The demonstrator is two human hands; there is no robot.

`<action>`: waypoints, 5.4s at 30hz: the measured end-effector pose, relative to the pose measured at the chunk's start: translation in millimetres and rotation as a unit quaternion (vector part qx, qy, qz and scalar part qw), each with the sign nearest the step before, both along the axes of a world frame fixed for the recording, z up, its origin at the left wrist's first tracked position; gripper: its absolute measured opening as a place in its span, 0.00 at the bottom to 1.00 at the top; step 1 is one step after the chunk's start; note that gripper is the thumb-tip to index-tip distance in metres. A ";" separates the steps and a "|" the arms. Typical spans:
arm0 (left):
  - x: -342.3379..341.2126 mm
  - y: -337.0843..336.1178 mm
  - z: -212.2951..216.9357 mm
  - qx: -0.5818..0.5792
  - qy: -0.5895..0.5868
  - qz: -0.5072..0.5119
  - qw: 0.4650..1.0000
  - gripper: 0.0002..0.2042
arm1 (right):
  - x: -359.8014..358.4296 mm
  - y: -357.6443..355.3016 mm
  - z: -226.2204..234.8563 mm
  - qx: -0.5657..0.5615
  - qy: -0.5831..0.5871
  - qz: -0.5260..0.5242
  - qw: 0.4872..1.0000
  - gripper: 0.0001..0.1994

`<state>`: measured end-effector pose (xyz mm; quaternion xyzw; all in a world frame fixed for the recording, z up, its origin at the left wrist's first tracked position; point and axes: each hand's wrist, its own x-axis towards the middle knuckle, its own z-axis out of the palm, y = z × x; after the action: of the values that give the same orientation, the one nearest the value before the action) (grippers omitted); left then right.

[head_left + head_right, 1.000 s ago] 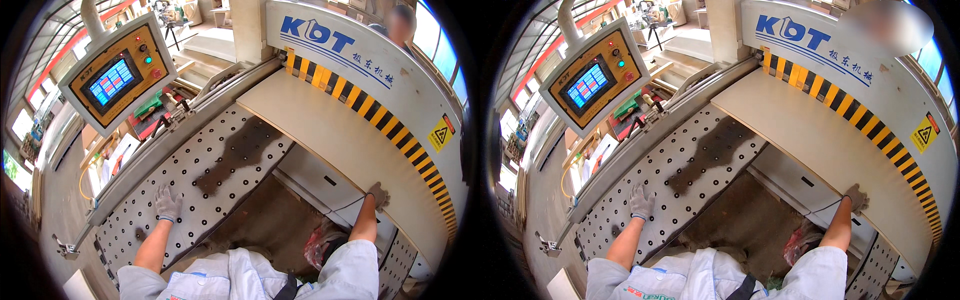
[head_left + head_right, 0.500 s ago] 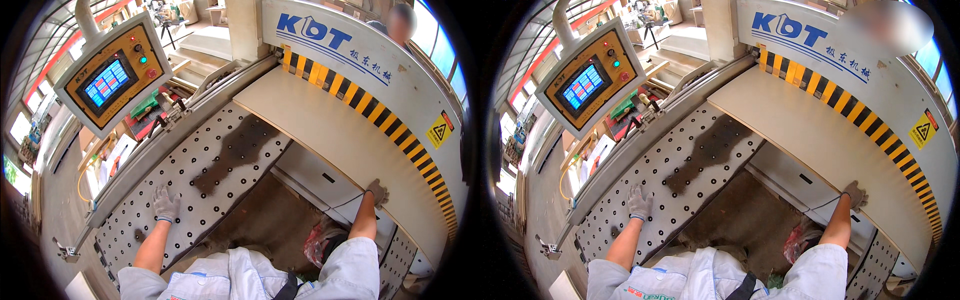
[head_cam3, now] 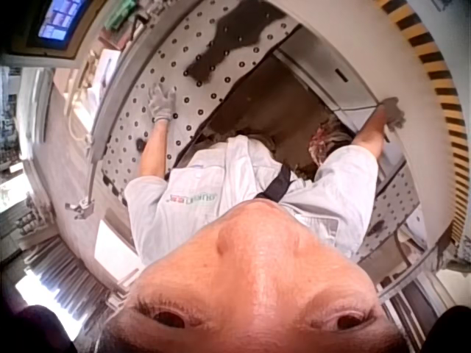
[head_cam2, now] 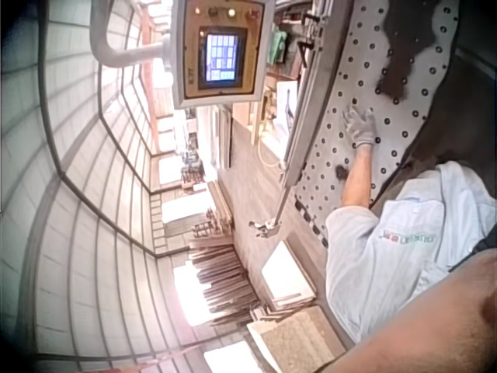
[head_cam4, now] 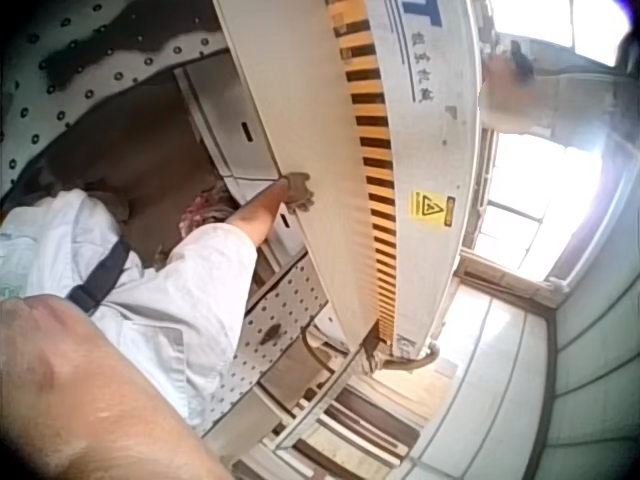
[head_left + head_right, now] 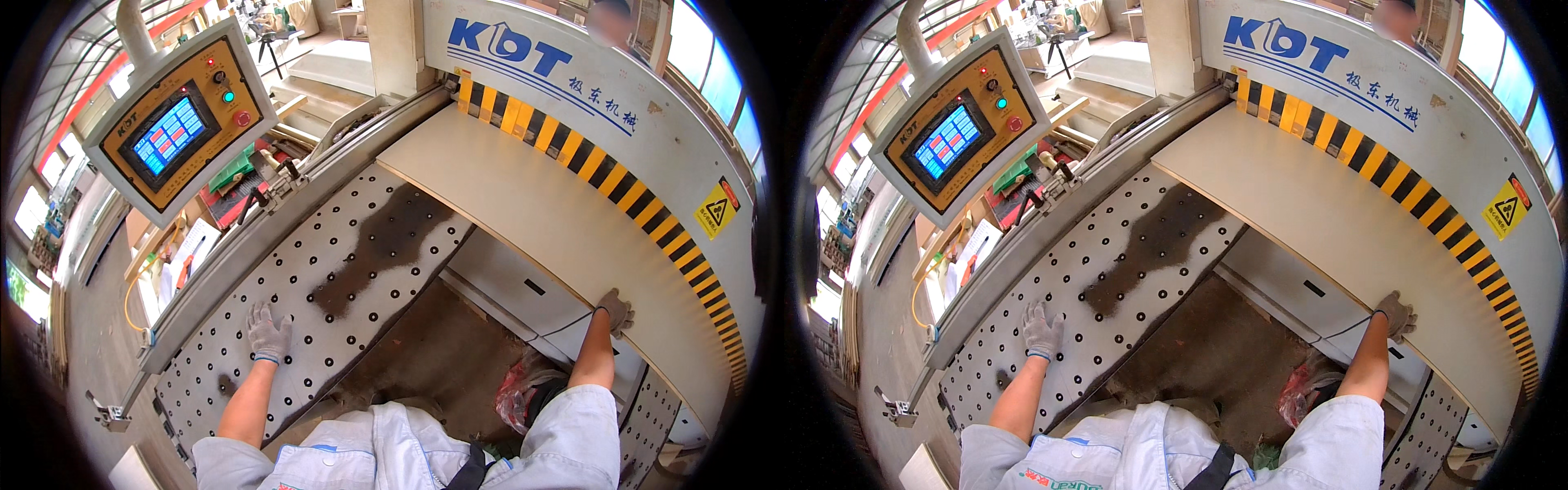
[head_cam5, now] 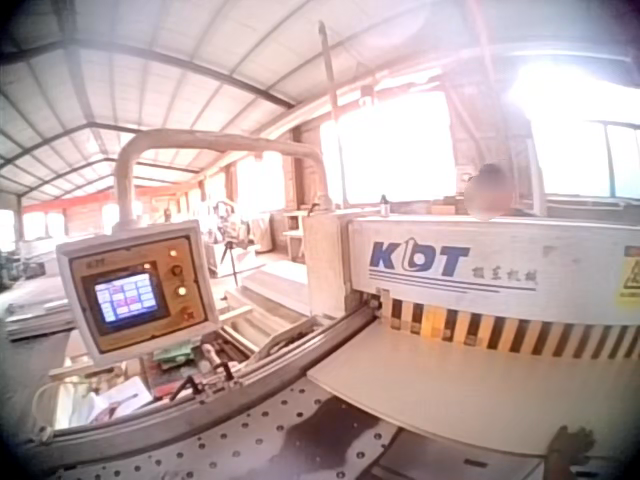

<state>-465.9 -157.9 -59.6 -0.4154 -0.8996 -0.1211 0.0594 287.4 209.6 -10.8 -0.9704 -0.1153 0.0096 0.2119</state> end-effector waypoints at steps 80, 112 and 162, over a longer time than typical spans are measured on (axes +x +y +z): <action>475.2 433.0 1.3 -0.052 0.143 -0.524 0.838 0.29 | 221.9 -99.7 -116.9 0.656 0.466 0.049 0.591 0.16; 320.0 -67.6 -5.9 0.054 0.104 -0.551 0.826 0.33 | 63.8 -546.4 -63.9 0.612 0.493 -0.135 0.603 0.16; 122.0 -630.2 44.8 -0.159 0.091 -0.548 0.816 0.53 | -252.0 -1555.6 -115.8 0.432 0.629 -0.068 0.643 0.19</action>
<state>-343.9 -788.1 -14.8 -0.8526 -0.5202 0.0497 -0.0021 35.5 -1346.0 -126.6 -0.5342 0.1208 0.5525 0.6283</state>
